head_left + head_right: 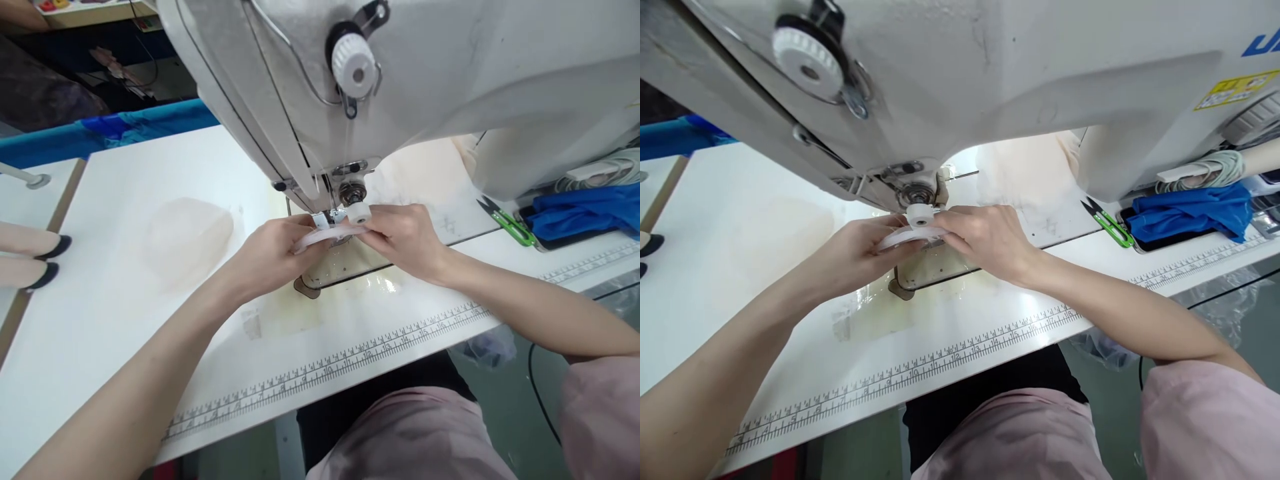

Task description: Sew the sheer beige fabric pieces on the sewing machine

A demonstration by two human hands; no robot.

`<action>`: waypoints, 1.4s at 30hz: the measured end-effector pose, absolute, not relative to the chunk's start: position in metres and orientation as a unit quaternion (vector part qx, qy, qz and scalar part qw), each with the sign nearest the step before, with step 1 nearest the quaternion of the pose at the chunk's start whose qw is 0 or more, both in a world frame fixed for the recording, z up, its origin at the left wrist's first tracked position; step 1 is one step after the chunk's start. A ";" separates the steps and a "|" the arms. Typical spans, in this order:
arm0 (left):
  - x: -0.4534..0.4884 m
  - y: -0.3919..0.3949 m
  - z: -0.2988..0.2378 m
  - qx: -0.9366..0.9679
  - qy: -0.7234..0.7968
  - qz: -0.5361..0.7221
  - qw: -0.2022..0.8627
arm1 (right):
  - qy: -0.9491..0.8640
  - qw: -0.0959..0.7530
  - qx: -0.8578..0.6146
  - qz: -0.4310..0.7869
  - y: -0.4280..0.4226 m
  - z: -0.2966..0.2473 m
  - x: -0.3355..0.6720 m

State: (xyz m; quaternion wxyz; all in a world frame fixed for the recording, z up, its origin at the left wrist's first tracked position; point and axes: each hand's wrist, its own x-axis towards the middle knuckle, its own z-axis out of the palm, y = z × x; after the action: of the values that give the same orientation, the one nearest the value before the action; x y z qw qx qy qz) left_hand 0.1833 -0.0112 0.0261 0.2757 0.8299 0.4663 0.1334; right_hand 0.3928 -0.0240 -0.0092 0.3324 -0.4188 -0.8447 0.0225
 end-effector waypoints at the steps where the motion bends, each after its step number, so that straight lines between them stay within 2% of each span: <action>1: 0.183 -0.011 0.027 0.827 0.462 0.139 0.289 | -0.846 0.333 -0.415 0.024 -0.024 -0.009 0.393; 6: 0.178 -0.018 0.028 0.821 0.434 0.158 0.337 | -0.860 0.315 -0.400 0.042 -0.030 -0.009 0.394; 9: 0.173 -0.029 0.019 0.852 0.394 0.169 0.300 | -0.873 0.293 -0.387 0.045 -0.037 -0.007 0.395; 14: 0.172 -0.051 -0.005 0.938 0.289 0.190 0.025 | -0.919 0.202 -0.338 -0.009 -0.045 -0.001 0.398; 16: 0.175 -0.060 -0.009 0.948 0.246 0.187 -0.077 | -0.929 0.197 -0.309 -0.052 -0.046 0.002 0.399; 20: 0.181 -0.079 -0.006 0.940 0.246 0.143 -0.188 | -0.943 0.202 -0.257 -0.068 -0.047 0.005 0.398; 27: 0.180 -0.094 -0.011 0.941 0.284 0.122 -0.136 | -0.948 0.196 -0.245 -0.054 -0.048 0.004 0.396; 42: 0.176 -0.075 -0.014 0.939 0.288 0.130 -0.134 | -0.934 0.231 -0.258 -0.084 -0.036 -0.004 0.394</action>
State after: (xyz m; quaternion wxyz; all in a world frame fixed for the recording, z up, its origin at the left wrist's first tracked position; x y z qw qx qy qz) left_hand 0.1763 -0.0754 -0.0145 -0.1341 0.9390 0.2885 0.1305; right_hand 0.3938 -0.0363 -0.0037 0.2309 -0.2583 -0.9343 -0.0838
